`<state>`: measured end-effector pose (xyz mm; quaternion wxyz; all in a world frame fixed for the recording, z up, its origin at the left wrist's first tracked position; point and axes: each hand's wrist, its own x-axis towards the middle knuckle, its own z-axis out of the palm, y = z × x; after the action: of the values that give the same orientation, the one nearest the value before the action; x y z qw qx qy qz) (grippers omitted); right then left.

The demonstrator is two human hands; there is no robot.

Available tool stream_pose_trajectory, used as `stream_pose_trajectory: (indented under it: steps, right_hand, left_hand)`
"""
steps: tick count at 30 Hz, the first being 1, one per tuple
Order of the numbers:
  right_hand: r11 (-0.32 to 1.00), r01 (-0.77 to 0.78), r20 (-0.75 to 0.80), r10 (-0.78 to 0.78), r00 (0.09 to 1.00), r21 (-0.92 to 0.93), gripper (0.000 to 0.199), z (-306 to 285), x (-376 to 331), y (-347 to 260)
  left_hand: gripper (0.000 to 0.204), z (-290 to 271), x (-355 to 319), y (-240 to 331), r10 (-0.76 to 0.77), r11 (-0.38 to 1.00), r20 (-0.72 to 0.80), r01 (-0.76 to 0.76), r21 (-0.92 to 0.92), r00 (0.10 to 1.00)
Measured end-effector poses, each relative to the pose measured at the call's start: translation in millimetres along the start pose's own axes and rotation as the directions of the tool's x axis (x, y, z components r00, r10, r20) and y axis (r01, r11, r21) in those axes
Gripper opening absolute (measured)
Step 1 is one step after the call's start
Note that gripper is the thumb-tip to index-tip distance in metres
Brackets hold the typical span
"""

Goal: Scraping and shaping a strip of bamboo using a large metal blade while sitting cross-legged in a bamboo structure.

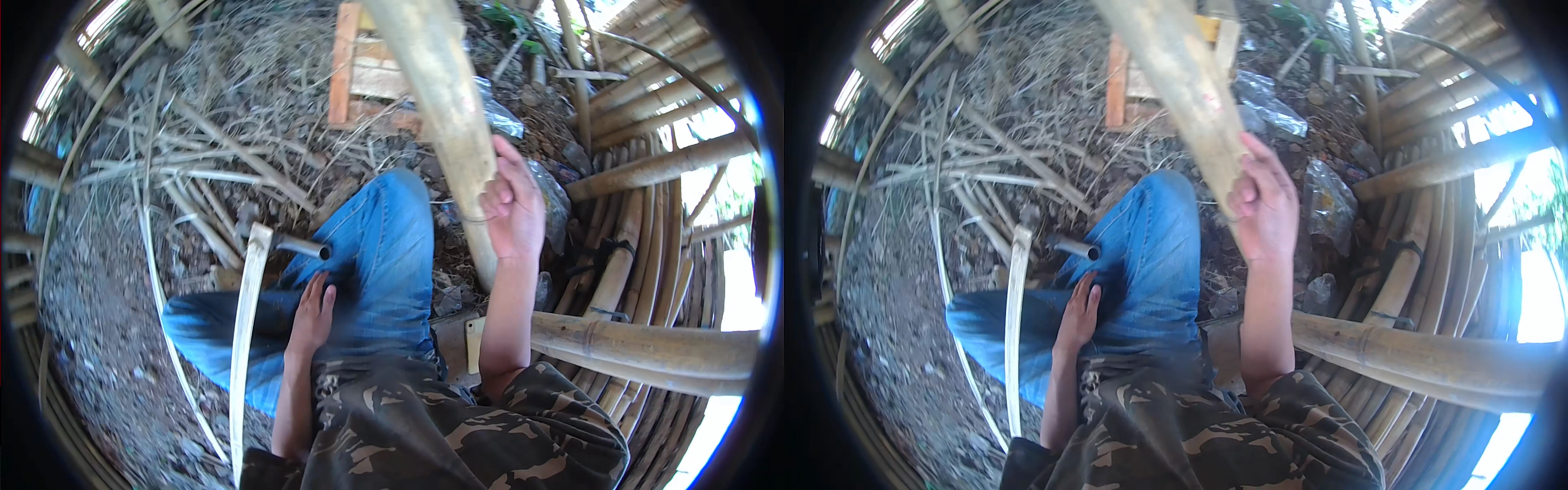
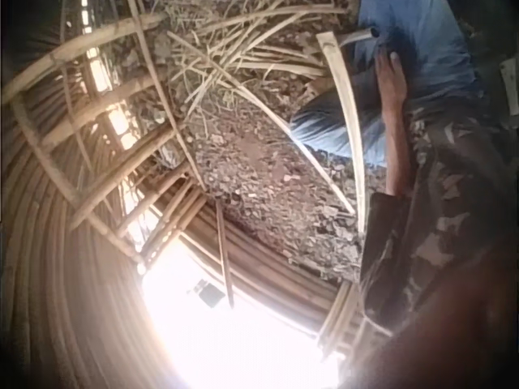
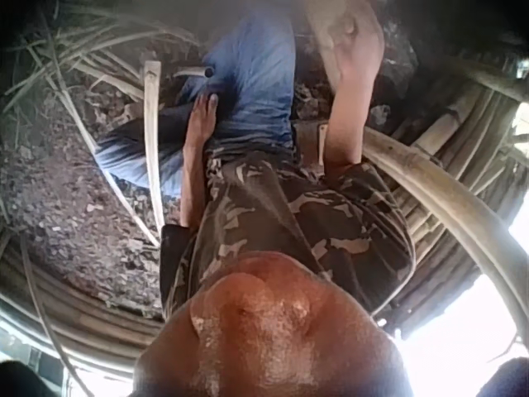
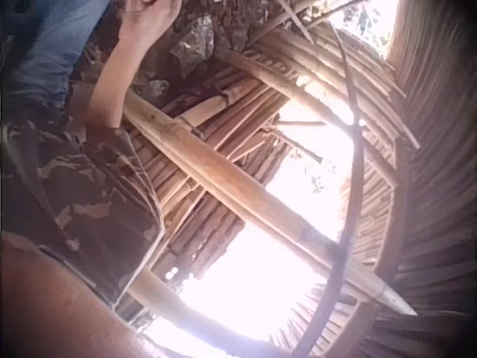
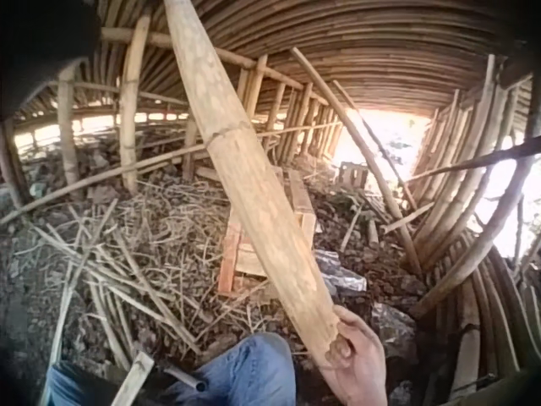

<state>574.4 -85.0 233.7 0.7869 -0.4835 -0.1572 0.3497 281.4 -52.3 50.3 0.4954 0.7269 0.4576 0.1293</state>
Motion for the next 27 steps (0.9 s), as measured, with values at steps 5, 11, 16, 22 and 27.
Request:
stream_pose_trajectory:
  steps: [5, 11, 16, 22, 27]
  right_hand:
    - [0.941, 0.192, -0.082, -0.222, 0.972, -0.278, 0.033, -12, -12, 1]
    - [0.911, 0.274, -0.025, -0.296, 0.955, -0.307, 0.048, -13, -12, 12]
    - [0.841, 0.251, 0.039, -0.265, 0.963, -0.479, 0.048, 9, -42, 53]
    - [0.755, 0.167, 0.289, 0.031, 0.957, -0.635, 0.04, 16, -61, 90]
    - [0.645, 0.084, 0.358, 0.306, 0.882, -0.759, 0.029, 23, -50, 117]
  left_hand:
    - [0.048, -14, -4, 27, 0.057, 0.977, 0.024, -0.051, -0.206, 0.998]
    - [0.047, -28, -16, 34, -0.067, 0.898, 0.093, 0.101, -0.428, 0.993]
    - [0.049, -27, -22, 37, 0.017, 0.867, 0.037, 0.004, -0.498, 0.999]
    - [0.044, -45, -42, 57, 0.041, 0.887, -0.018, -0.045, -0.46, 0.999]
    - [0.029, -83, -119, 31, -0.08, 0.929, -0.484, -0.111, -0.352, 0.871]
